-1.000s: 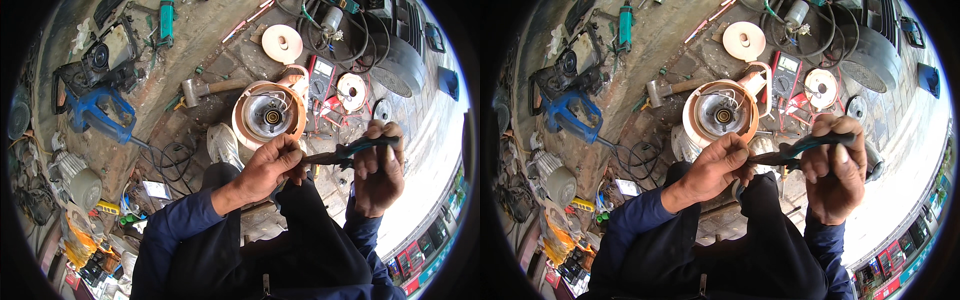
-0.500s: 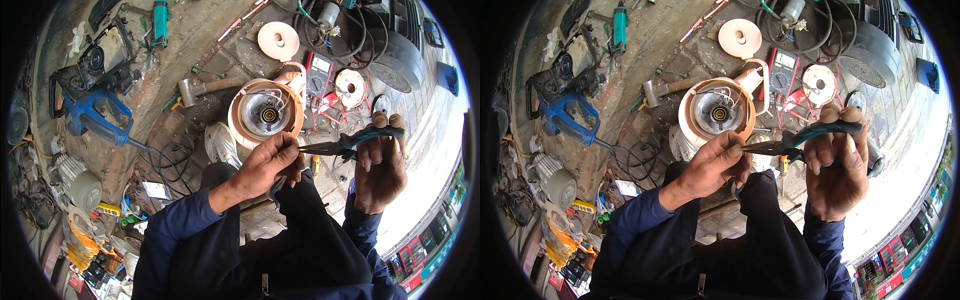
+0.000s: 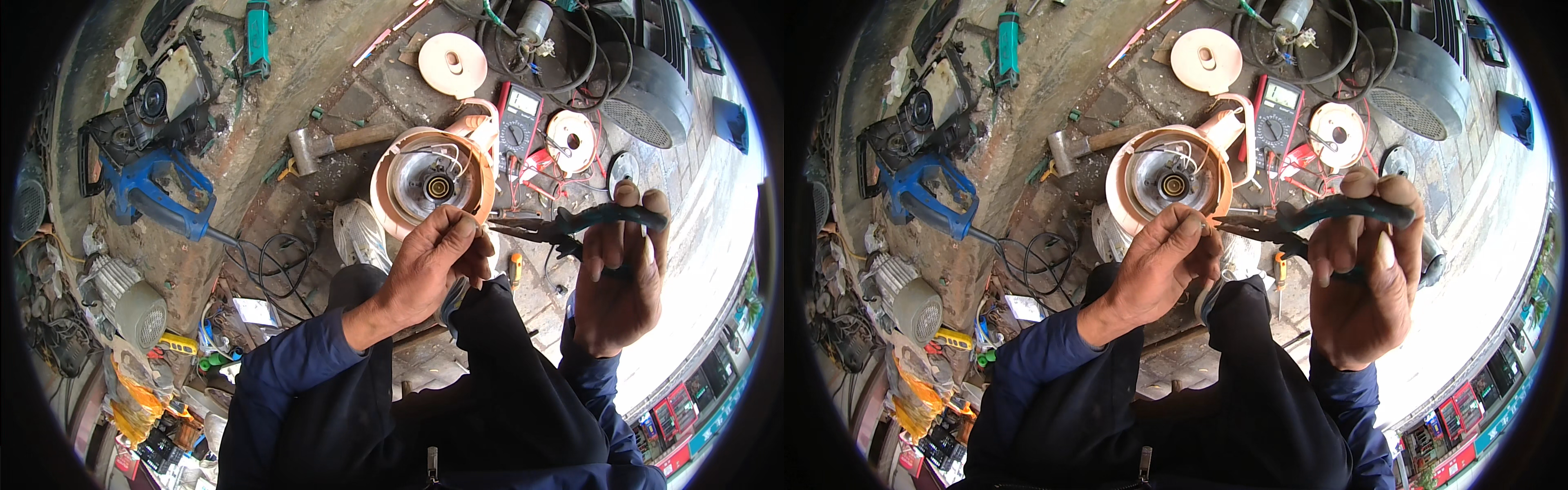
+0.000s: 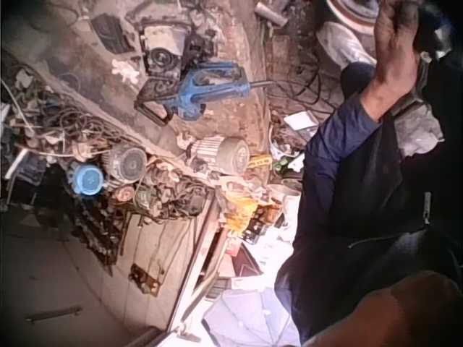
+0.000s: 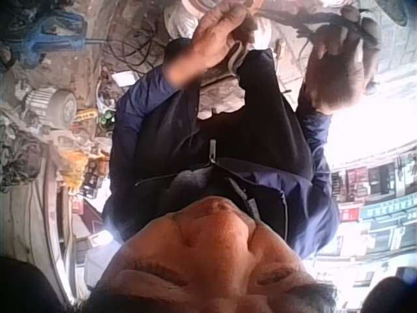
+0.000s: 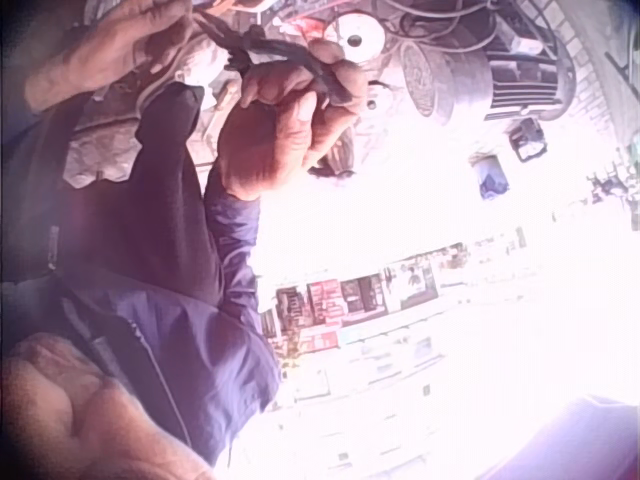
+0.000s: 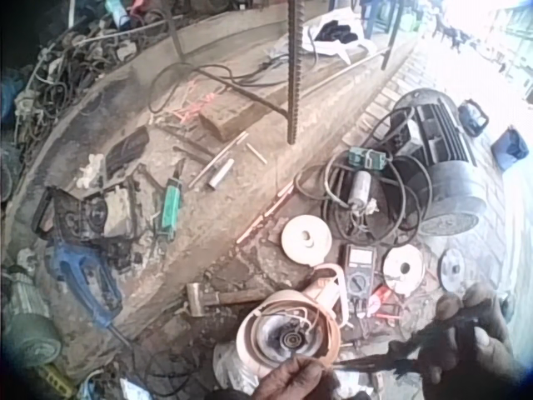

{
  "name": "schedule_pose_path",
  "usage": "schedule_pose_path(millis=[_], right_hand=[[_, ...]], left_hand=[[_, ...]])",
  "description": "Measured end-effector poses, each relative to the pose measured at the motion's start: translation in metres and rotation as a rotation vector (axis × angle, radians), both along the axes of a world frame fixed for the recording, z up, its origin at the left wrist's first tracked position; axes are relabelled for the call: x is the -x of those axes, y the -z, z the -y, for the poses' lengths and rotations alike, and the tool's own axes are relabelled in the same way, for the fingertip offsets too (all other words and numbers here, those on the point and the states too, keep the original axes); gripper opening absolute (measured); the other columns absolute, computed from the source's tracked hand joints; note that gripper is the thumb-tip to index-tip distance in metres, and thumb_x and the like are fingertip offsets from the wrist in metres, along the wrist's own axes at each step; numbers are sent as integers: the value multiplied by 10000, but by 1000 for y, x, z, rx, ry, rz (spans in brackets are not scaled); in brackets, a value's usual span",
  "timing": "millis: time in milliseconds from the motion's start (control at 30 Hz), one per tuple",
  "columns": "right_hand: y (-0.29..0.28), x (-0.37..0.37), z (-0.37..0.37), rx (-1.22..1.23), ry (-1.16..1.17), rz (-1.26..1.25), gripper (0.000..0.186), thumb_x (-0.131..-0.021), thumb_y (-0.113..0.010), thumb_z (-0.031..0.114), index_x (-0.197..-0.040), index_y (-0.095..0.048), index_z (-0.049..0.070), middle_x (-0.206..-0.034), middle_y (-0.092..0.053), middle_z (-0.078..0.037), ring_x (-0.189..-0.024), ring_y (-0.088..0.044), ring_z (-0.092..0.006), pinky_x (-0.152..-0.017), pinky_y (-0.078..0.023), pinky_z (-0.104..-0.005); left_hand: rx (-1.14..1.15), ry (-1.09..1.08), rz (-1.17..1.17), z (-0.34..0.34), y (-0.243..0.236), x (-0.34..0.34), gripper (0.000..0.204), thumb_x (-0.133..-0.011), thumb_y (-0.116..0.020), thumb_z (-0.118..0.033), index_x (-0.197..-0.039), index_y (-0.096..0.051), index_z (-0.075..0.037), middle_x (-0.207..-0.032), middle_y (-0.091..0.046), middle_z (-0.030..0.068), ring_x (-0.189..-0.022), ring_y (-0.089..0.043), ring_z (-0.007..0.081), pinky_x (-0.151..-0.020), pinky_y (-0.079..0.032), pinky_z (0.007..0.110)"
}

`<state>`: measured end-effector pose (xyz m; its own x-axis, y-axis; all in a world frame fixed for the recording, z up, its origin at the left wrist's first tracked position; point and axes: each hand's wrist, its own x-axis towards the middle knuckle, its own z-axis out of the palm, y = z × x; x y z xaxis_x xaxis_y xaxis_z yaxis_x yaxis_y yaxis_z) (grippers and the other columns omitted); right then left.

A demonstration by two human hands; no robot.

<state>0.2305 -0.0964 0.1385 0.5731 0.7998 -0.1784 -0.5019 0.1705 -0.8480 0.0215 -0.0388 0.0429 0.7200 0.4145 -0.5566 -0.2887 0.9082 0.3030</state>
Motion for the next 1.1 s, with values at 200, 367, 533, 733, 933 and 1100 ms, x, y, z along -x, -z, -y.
schedule_pose_path(millis=[200,367,533,733,933,1100], right_hand=[[-2,15,-5,-6,-66,188,509,-1044,-681,196,-1454,-459,-9,-1404,-545,-231,-780,-500,-106,-699,-484,-280],[-5,25,-7,10,-78,208,528,-1029,-727,204,-1438,-470,-8,-1416,-539,-240,-784,-514,-119,-707,-491,-294],[-5,30,-8,14,-100,233,501,-1021,-745,214,-1405,-487,23,-1397,-541,-232,-798,-532,-118,-708,-485,-276],[1,29,-9,-110,-219,284,461,-1065,-651,189,-1465,-482,34,-1410,-513,-225,-809,-499,-98,-748,-465,-270],[0,35,-11,-46,-155,297,403,-1070,-646,175,-1419,-497,39,-1365,-525,-207,-785,-480,-87,-731,-457,-267],[-4,35,-12,32,-70,242,384,-1038,-718,193,-1322,-509,41,-1287,-549,-204,-785,-510,-102,-681,-463,-259]], left_hand=[[139,-83,6,2,-4,-5,177,-1156,-579,-275,-1215,-625,-115,-1094,-751,114,-903,-761,208,-715,-592,324],[277,-131,28,0,-6,-7,171,-1153,-587,-264,-1221,-645,-118,-1077,-756,111,-914,-765,236,-730,-595,337],[348,-159,11,-1,-10,-8,151,-1156,-579,-245,-1217,-644,-123,-1042,-753,101,-910,-764,239,-733,-593,340],[221,-174,-23,0,-10,-12,119,-1157,-581,-229,-1185,-633,-126,-1001,-744,81,-882,-761,215,-726,-586,340],[117,-162,-99,3,-8,-13,121,-1160,-578,-233,-1163,-626,-122,-970,-746,68,-856,-753,185,-726,-571,324],[69,-149,-82,4,-4,-12,149,-1160,-580,-254,-1182,-630,-116,-982,-752,77,-848,-742,174,-739,-571,317]])
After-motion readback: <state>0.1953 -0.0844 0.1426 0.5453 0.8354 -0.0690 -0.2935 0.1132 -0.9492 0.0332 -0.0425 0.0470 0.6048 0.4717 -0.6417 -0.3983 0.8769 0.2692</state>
